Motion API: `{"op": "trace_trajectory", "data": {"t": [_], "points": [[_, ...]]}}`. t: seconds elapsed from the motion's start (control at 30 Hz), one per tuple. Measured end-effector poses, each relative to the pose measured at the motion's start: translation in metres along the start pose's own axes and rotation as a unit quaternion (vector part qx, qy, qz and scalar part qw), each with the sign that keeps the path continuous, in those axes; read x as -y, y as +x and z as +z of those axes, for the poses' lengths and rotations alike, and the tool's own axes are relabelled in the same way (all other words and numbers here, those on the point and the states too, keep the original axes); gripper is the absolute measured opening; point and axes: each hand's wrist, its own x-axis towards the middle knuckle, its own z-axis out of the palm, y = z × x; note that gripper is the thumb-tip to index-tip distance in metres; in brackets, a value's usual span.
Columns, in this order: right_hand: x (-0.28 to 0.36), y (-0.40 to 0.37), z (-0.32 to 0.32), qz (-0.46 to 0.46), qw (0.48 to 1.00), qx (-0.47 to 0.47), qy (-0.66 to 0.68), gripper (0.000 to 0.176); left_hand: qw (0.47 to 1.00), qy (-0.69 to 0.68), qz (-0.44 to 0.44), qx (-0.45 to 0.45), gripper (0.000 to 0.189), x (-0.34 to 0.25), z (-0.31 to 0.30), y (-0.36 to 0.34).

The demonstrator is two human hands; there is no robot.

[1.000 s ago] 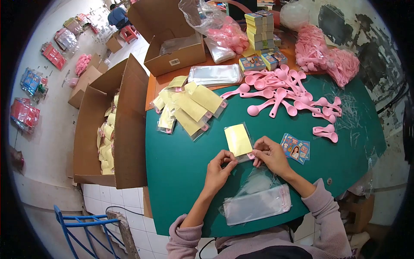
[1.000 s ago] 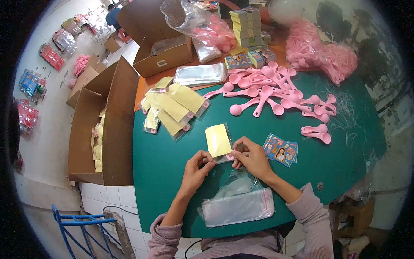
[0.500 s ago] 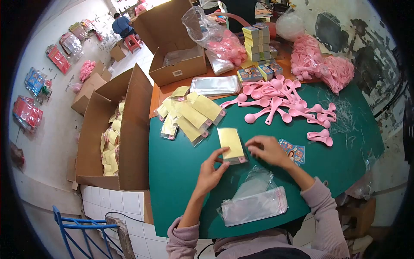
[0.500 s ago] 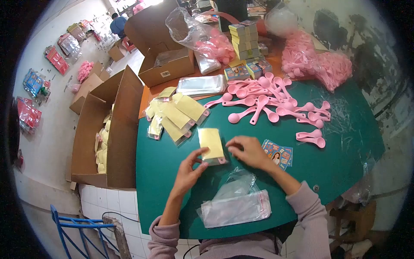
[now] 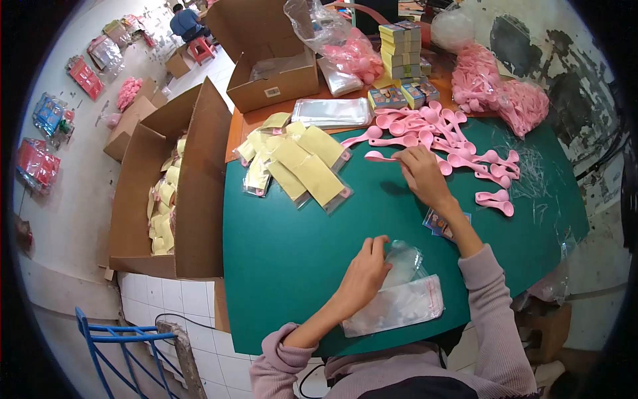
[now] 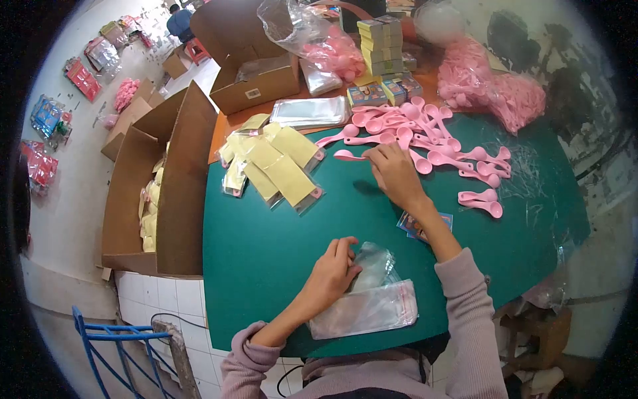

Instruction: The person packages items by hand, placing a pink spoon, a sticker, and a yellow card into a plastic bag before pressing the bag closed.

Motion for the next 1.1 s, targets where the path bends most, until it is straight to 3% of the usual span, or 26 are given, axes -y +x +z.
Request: {"op": "trace_trajectory", "data": {"t": [0.07, 0.1, 0.17, 0.2, 0.27, 0.43, 0.5, 0.53, 0.6, 0.73, 0.8, 0.83, 0.87, 0.93, 1.1], "points": [[0.02, -0.004, -0.02, 0.099, 0.96, -0.008, 0.263, 0.02, 0.999, -0.049, 0.006, 0.006, 0.042, 0.001, -0.009, 0.005], [0.026, -0.006, -0.032, 0.101, 0.959, -0.008, 0.264, 0.02, 0.994, -0.102, -0.018, 0.022, 0.038, 0.001, -0.014, 0.007], [0.033, -0.015, -0.056, 0.139, 0.88, 0.146, 0.43, 0.017, 0.986, -0.156, -0.039, 0.042, 0.034, 0.005, -0.017, 0.006], [0.031, -0.02, -0.062, 0.14, 0.881, 0.143, 0.429, 0.017, 0.984, -0.168, -0.044, 0.041, 0.029, 0.01, -0.018, 0.005], [0.022, -0.032, -0.071, 0.232, 0.728, 0.27, 0.586, 0.015, 0.982, -0.179, -0.05, 0.04, 0.024, 0.012, -0.023, 0.005], [-0.001, -0.044, -0.062, 0.253, 0.732, 0.306, 0.554, 0.012, 0.954, -0.255, -0.119, 0.099, 0.015, 0.012, -0.029, 0.01], [-0.005, -0.047, -0.058, 0.235, 0.781, 0.326, 0.478, 0.011, 0.917, -0.335, -0.169, 0.135, 0.013, 0.014, -0.035, 0.012], [-0.003, -0.048, -0.058, 0.237, 0.781, 0.324, 0.479, 0.011, 0.917, -0.334, -0.168, 0.138, 0.013, 0.017, -0.038, 0.013], [0.002, -0.047, -0.056, 0.17, 0.842, 0.281, 0.427, 0.01, 0.878, -0.437, -0.164, 0.109, 0.013, 0.024, -0.046, 0.013], [0.012, -0.043, -0.058, 0.193, 0.824, 0.255, 0.468, 0.013, 0.853, -0.481, -0.183, 0.092, 0.017, 0.027, -0.049, 0.014], [0.026, -0.039, -0.06, 0.273, 0.787, 0.166, 0.528, 0.016, 0.862, -0.462, -0.187, 0.096, 0.021, 0.025, -0.047, 0.015], [0.03, -0.04, -0.053, 0.265, 0.773, 0.113, 0.565, 0.021, 0.871, -0.44, -0.193, 0.105, 0.026, 0.024, -0.045, 0.016], [0.034, -0.041, -0.053, 0.264, 0.772, 0.117, 0.566, 0.021, 0.87, -0.442, -0.194, 0.102, 0.026, 0.024, -0.045, 0.016], [0.047, -0.041, -0.056, 0.271, 0.821, 0.053, 0.5, 0.028, 0.873, -0.443, -0.178, 0.101, 0.033, 0.025, -0.045, 0.016], [0.05, -0.043, -0.052, 0.266, 0.827, 0.034, 0.494, 0.031, 0.871, -0.439, -0.192, 0.106, 0.038, 0.03, -0.045, 0.018]]}}
